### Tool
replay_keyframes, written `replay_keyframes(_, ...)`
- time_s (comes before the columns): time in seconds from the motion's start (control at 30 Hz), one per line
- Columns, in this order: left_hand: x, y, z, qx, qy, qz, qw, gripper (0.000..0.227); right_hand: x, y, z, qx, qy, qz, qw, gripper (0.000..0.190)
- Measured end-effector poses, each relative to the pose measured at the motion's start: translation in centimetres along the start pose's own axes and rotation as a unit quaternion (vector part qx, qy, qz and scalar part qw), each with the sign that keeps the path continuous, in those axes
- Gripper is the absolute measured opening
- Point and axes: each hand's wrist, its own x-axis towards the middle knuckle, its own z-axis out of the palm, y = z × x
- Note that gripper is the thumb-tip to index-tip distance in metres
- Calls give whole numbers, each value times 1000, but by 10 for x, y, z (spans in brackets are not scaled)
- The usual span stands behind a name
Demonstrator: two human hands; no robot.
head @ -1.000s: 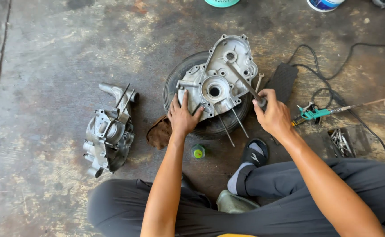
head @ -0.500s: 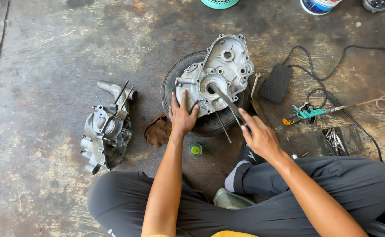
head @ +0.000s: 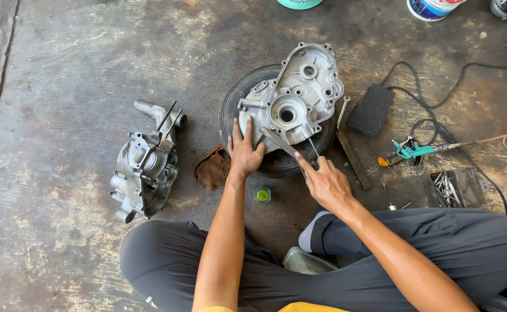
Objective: The person sits on the floor and uses a metal file to smooth the surface of a silver engine casing resting on a tire. They repeatedly file different sections of the casing and occasionally wipe the surface with their hand.
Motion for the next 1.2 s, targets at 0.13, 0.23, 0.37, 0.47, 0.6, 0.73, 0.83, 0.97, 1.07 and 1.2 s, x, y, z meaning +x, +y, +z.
replay_keyframes(0.13,2,-1,-4,-1,-21,-9,1000,90,-4,-4,-12,17,-19,9,1000,51)
replay_keyframes(0.23,2,-3,-8,6,-36,8,999,105,-1,-3,-12,19,-20,14,1000,52)
replay_keyframes(0.37,2,-5,-11,43,-61,11,997,128,9,-7,-16,32,-8,1,999,47)
replay_keyframes(0.47,0,6,-17,87,-53,18,995,138,1,-2,-16,33,-1,0,999,43)
replay_keyframes(0.6,1,-4,-2,121,-13,22,992,124,9,0,-9,65,10,-10,998,41)
replay_keyframes(0.73,6,-12,0,130,3,29,991,125,10,-1,-20,57,28,-12,998,40)
replay_keyframes(0.83,4,-13,3,120,6,29,992,129,3,4,-16,45,19,-12,999,36)
replay_keyframes(0.97,0,-12,4,127,7,24,992,129,22,-3,-11,64,26,-32,997,42)
replay_keyframes(1.07,0,-9,0,129,7,25,991,130,12,-3,-13,65,23,-28,997,40)
replay_keyframes(1.2,2,-12,4,128,8,21,992,130,18,1,-5,75,25,-34,996,40)
